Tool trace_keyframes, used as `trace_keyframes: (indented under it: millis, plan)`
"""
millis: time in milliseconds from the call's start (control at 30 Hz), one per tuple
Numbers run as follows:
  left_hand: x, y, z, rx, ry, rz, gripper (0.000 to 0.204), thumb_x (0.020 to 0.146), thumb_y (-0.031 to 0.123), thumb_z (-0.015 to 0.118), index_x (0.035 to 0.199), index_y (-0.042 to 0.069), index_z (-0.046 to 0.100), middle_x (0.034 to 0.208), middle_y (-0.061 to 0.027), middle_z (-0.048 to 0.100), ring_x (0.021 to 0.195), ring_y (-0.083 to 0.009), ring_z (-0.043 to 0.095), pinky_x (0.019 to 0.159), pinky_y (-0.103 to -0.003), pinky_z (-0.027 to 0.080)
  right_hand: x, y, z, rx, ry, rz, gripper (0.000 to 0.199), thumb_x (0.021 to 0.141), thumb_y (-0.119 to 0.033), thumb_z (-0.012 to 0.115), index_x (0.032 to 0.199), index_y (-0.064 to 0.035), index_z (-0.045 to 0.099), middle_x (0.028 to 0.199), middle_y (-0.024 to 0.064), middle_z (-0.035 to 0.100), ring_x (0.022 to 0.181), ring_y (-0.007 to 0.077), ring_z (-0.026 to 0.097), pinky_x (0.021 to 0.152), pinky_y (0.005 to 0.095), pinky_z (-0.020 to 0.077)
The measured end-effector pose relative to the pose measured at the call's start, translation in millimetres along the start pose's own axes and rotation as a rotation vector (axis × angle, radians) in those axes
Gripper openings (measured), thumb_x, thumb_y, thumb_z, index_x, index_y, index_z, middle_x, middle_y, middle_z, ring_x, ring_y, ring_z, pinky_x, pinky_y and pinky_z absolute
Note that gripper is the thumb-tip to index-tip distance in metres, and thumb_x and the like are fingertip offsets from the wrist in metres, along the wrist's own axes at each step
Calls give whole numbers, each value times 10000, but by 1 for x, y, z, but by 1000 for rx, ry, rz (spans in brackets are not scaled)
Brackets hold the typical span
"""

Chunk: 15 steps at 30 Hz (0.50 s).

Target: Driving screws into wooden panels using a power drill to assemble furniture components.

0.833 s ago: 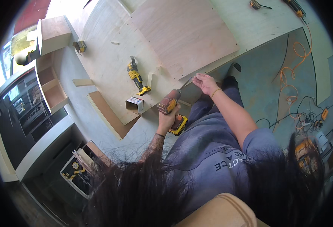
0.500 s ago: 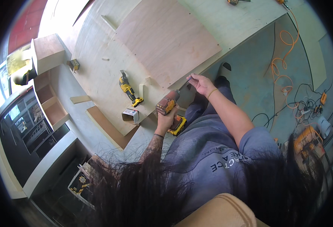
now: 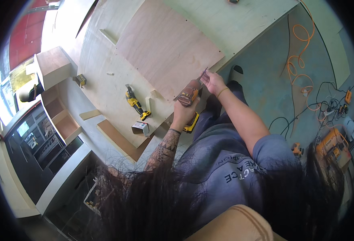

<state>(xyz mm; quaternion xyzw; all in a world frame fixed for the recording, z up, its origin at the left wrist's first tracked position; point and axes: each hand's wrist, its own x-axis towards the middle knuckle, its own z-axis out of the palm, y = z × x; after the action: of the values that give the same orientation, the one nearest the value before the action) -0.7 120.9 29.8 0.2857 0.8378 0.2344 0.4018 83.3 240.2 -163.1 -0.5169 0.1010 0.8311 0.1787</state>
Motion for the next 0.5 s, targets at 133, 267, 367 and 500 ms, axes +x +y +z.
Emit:
trace_keyframes:
  millis: [133, 267, 367, 500]
  plan:
    - [13, 29, 6, 72, -37, -150, 459, 898, 260, 788, 1275, 18, 686, 1124, -148, 763, 1065, -255, 727, 928, -389, 559, 9, -12, 0, 10, 51, 10, 129, 1093, -118, 554, 1103, -15, 630, 1124, 137, 699, 1097, 289, 690, 1034, 440, 566]
    - [23, 40, 11, 89, -61, -161, 520, 898, 273, 786, 1341, 29, 668, 1194, -172, 753, 1108, -272, 730, 940, -389, 561, 18, -18, -9, 42, 33, 23, 133, 1091, -124, 560, 1095, -13, 633, 1120, 138, 700, 1094, 288, 690, 1047, 443, 560]
    - [27, 43, 13, 98, -55, -164, 515, 900, 268, 785, 1335, 18, 667, 1199, -175, 751, 1119, -275, 727, 949, -389, 560, 20, -19, -13, 42, 17, 42, 87, 1073, -112, 592, 1110, -35, 603, 1068, 123, 671, 999, 261, 690, 978, 460, 603]
    - [28, 60, 15, 87, -82, -185, 525, 897, 251, 790, 1340, 4, 656, 1216, -178, 744, 1148, -276, 717, 978, -392, 552, 21, -26, -17, -6, -13, 79, 100, 1066, -124, 611, 1112, -36, 608, 1060, 118, 670, 980, 253, 686, 976, 459, 603]
